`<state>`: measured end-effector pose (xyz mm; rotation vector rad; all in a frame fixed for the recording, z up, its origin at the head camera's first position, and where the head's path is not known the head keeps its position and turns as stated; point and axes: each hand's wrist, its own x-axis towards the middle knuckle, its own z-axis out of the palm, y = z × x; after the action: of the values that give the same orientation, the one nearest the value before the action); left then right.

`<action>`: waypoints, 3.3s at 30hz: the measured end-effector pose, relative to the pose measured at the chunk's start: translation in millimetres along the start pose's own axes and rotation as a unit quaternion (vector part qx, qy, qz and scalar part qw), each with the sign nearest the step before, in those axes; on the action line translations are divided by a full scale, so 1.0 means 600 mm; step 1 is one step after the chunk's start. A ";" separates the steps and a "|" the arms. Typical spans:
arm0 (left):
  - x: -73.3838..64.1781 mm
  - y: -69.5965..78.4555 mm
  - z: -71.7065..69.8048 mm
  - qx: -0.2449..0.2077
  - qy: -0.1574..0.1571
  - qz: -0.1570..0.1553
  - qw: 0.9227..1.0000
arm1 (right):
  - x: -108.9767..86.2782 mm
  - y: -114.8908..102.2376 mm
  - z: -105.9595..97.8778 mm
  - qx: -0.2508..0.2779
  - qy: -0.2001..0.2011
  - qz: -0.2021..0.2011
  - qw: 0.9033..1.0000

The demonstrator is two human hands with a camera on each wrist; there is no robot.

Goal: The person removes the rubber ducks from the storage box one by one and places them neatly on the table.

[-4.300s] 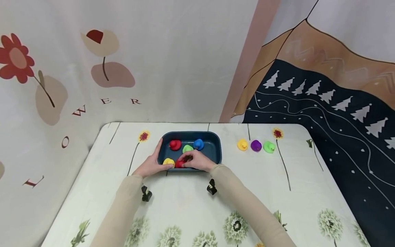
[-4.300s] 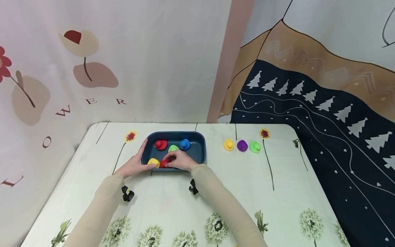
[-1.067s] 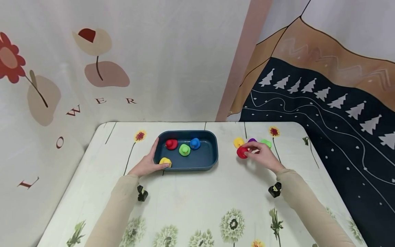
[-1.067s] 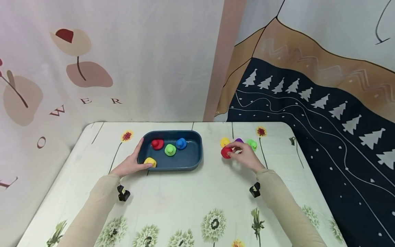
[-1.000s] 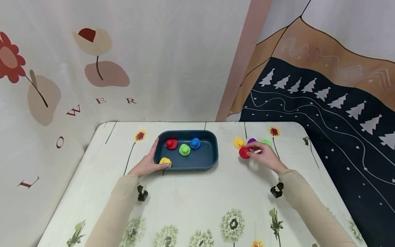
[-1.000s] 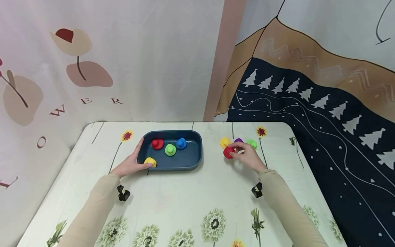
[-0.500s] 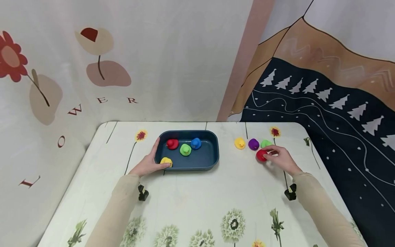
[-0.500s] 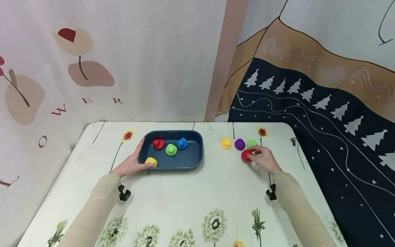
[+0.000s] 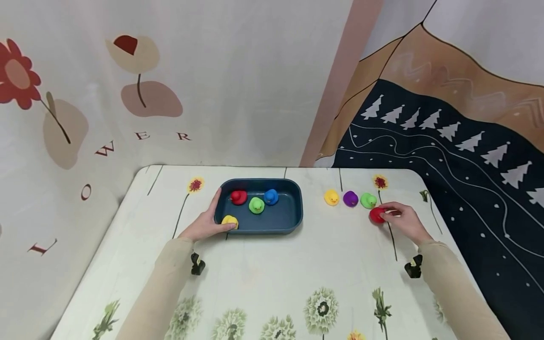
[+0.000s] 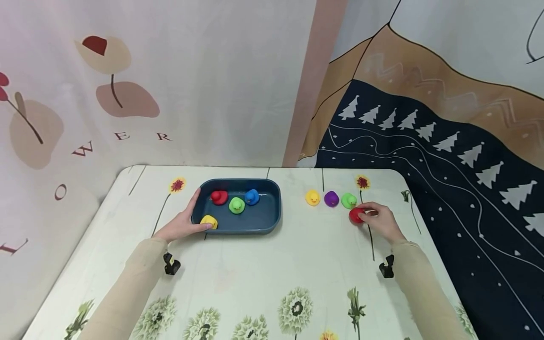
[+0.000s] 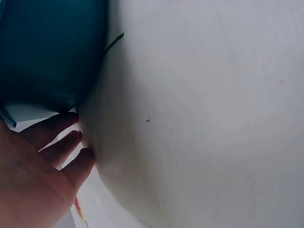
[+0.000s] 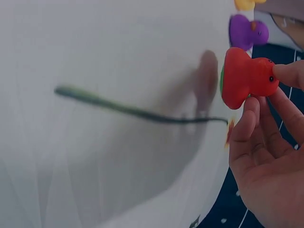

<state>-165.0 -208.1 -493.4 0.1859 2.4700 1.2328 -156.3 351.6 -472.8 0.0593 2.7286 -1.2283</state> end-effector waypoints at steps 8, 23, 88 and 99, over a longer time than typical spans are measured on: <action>0.001 -0.004 0.000 0.007 0.000 -0.005 1.000 | 0.009 0.021 -0.019 0.000 0.009 0.022 1.000; 0.003 -0.002 0.000 0.004 -0.005 -0.003 1.000 | 0.044 0.039 -0.037 0.016 0.029 0.044 0.998; 0.002 -0.005 0.000 0.003 -0.007 -0.011 1.000 | 0.030 -0.055 -0.011 -0.002 0.006 -0.074 0.997; 0.000 0.000 -0.003 0.004 -0.008 -0.009 1.000 | 0.027 -0.100 0.020 0.009 -0.038 -0.107 0.993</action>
<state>-165.5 -209.8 -492.5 0.1738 2.4576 1.2091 -176.9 302.4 -439.0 -0.2796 2.7140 -1.2783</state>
